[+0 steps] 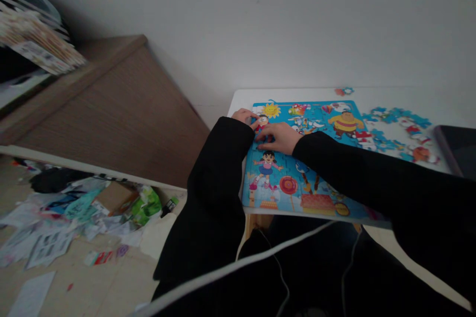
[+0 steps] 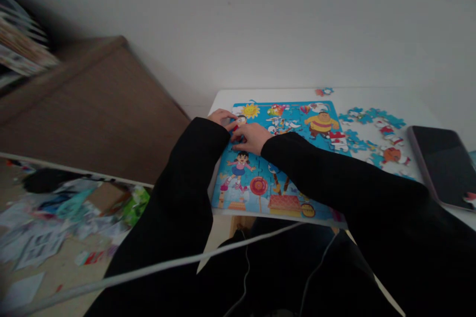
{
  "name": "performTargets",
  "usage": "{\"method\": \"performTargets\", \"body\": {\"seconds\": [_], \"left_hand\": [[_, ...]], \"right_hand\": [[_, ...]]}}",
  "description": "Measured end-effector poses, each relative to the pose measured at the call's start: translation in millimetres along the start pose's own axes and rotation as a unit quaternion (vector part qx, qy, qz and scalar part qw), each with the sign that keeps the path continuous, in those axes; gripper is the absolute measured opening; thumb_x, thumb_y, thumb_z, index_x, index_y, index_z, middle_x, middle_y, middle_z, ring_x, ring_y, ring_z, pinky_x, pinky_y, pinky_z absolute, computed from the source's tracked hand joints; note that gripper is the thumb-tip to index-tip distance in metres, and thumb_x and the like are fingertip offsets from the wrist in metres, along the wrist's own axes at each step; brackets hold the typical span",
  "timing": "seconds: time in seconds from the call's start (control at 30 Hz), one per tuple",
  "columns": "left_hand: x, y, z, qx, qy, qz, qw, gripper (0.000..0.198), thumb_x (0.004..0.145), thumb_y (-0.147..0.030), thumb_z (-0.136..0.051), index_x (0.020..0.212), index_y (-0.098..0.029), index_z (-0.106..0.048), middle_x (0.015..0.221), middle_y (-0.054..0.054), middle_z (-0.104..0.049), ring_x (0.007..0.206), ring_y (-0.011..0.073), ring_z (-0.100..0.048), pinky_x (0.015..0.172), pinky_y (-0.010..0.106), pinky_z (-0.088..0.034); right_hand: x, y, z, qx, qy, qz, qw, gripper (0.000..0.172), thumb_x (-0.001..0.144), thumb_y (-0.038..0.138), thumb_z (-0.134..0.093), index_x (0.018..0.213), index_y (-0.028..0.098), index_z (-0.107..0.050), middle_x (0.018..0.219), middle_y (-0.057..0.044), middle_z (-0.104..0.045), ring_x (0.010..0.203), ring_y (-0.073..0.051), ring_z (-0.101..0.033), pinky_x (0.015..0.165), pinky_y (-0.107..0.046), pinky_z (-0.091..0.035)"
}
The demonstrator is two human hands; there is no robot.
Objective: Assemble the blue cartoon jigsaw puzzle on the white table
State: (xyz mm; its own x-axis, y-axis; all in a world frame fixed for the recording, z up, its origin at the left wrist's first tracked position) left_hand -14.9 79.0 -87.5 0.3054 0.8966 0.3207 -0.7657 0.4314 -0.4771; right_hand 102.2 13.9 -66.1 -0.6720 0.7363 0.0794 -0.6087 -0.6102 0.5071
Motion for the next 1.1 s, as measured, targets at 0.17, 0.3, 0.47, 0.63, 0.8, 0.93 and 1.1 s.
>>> {"method": "performTargets", "body": {"seconds": [0.17,0.3,0.47,0.63,0.8,0.93,1.1], "left_hand": [[0,-1,0.2,0.0,0.006,-0.003,1.0,0.026,0.076,-0.037,-0.061,0.093,-0.019,-0.071,0.096,0.007,-0.063,0.088,0.0162,-0.06,0.085,0.026,-0.047],[-1,-3,2.5,0.002,-0.001,-0.004,1.0,0.026,0.077,-0.037,-0.06,0.093,-0.02,-0.07,0.096,0.006,-0.063,0.089,0.0156,-0.06,0.085,0.026,-0.047],[-4,-6,3.8,0.002,-0.009,-0.003,1.0,0.024,0.077,-0.034,-0.06,0.092,-0.018,-0.071,0.095,0.007,-0.063,0.088,0.0159,-0.061,0.084,0.026,-0.048],[-5,-6,4.5,0.011,-0.018,0.005,1.0,0.022,0.077,-0.036,-0.06,0.092,-0.022,-0.07,0.096,0.005,-0.063,0.087,0.0158,-0.061,0.082,0.027,-0.049],[-4,-6,4.4,0.024,-0.018,-0.006,1.0,0.024,0.077,-0.037,-0.06,0.093,-0.02,-0.07,0.095,0.006,-0.063,0.088,0.0164,-0.061,0.082,0.027,-0.049],[-2,-4,1.5,0.038,-0.015,-0.028,0.999,0.023,0.078,-0.035,-0.059,0.092,-0.02,-0.07,0.094,0.006,-0.063,0.089,0.0168,-0.06,0.088,0.028,-0.048],[-1,-2,-4.1,0.047,-0.01,-0.035,0.998,0.033,0.079,-0.04,-0.057,0.103,-0.019,-0.067,0.113,0.009,-0.058,0.105,0.0219,-0.056,0.097,0.033,-0.043]], "right_hand": [[0,3,0,-0.052,0.034,0.003,0.998,0.026,0.079,0.032,-0.061,0.101,0.022,-0.069,0.095,-0.005,-0.065,0.074,-0.014,-0.056,0.071,-0.026,-0.041],[-2,9,2,-0.096,0.052,-0.008,0.994,0.024,0.081,0.034,-0.058,0.101,0.025,-0.069,0.098,-0.004,-0.064,0.079,-0.015,-0.056,0.07,-0.027,-0.04],[-10,29,-4,-0.216,0.079,0.017,0.973,0.027,0.089,0.028,-0.044,0.101,0.021,-0.068,0.099,-0.008,-0.062,0.087,-0.02,-0.056,0.059,-0.028,-0.037],[-24,53,-25,-0.292,0.047,0.055,0.954,0.038,0.092,0.026,-0.032,0.09,0.011,-0.067,0.096,-0.017,-0.061,0.09,-0.025,-0.054,0.055,-0.031,-0.037],[-35,59,-22,-0.303,0.053,0.06,0.95,0.041,0.093,0.03,-0.03,0.104,0.009,-0.064,0.1,-0.018,-0.063,0.089,-0.026,-0.058,0.057,-0.032,-0.041],[-58,46,8,-0.292,0.045,0.067,0.953,0.04,0.094,0.031,-0.03,0.124,0.017,-0.053,0.12,-0.012,-0.06,0.098,-0.023,-0.059,0.067,-0.032,-0.046],[-114,9,39,-0.268,0.027,0.06,0.961,0.039,0.092,0.035,-0.037,0.123,0.02,-0.055,0.116,-0.009,-0.063,0.103,-0.022,-0.059,0.075,-0.033,-0.049]]}}
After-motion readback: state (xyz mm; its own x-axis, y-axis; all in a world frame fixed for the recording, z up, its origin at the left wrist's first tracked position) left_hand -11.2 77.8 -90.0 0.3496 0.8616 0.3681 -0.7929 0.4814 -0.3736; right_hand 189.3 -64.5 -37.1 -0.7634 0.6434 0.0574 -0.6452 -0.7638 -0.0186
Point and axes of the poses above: each hand's wrist, its own x-axis towards the middle knuckle, its own z-axis out of the back of the hand, y = z × x, the point moved 6 cm from there along x, towards the middle knuckle
